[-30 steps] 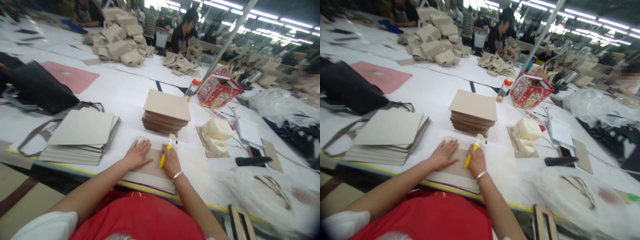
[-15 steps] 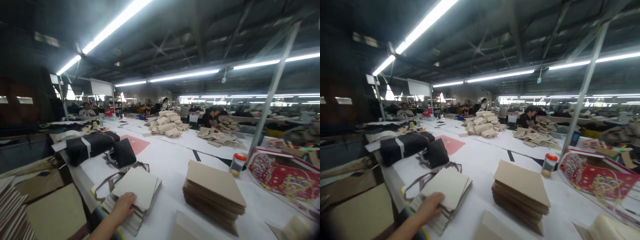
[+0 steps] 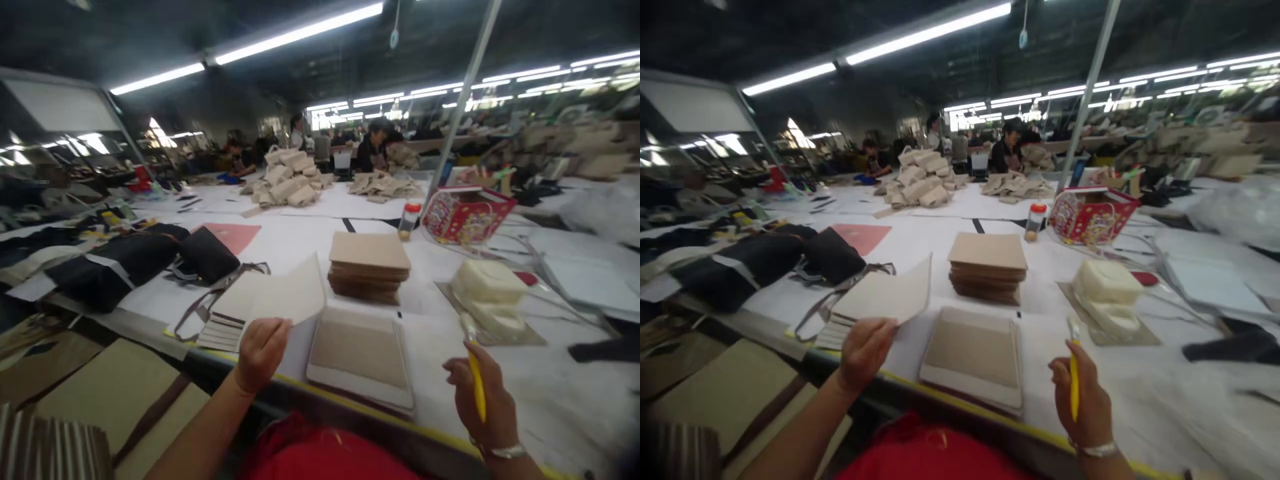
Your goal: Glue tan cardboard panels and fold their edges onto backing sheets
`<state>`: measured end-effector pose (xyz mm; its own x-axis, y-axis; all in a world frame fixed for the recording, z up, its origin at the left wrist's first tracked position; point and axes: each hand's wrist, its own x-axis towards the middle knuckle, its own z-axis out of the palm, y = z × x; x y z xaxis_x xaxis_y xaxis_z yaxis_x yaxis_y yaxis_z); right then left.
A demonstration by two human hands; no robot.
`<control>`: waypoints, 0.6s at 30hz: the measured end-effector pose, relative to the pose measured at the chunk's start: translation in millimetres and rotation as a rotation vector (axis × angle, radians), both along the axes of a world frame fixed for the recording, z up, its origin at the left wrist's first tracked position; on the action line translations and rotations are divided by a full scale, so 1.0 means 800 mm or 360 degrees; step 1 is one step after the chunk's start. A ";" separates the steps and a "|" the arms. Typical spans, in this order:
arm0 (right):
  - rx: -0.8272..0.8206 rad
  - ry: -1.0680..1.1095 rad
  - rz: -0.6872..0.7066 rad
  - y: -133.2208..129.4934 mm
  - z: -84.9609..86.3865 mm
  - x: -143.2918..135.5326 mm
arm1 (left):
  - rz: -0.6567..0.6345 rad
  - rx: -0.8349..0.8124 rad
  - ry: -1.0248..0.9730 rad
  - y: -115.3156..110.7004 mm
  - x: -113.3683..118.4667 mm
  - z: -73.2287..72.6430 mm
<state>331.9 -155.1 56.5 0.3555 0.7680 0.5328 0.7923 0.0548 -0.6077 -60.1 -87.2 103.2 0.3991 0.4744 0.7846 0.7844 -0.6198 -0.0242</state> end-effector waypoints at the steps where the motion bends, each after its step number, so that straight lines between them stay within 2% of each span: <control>1: 0.0027 -0.0028 -0.0092 -0.004 0.003 0.007 | -0.0177 -0.0083 0.0100 -0.010 0.029 -0.011; 4: 0.0059 -0.0038 -0.0231 -0.014 0.006 0.020 | -0.0657 -0.0363 0.0473 -0.038 0.107 -0.057; 6: 0.0033 0.0034 -0.0197 -0.020 0.004 0.025 | -0.0793 -0.0492 0.0650 -0.046 0.140 -0.086; 8: 0.0027 0.0153 -0.0141 -0.027 0.004 0.031 | -0.0817 -0.0547 0.0713 -0.045 0.156 -0.103; 10: 0.0068 0.0300 -0.0171 -0.031 0.010 0.042 | -0.0855 -0.0541 0.0707 -0.039 0.161 -0.109; 14: 0.0071 0.0503 -0.0466 -0.024 0.040 0.094 | -0.0894 -0.0467 0.0582 -0.022 0.165 -0.107; 16: -0.0034 0.0467 -0.0611 -0.010 0.055 0.135 | -0.0842 -0.0443 0.0569 -0.013 0.166 -0.112; 18: -0.0258 0.0270 -0.0757 0.011 0.065 0.179 | -0.0810 -0.0416 0.0634 -0.003 0.165 -0.120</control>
<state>475.2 -146.0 108.1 0.7556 0.5686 0.3254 0.5967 -0.3922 -0.7001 71.9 -89.5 6.9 0.8557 0.3055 0.4177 0.3572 -0.9327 -0.0495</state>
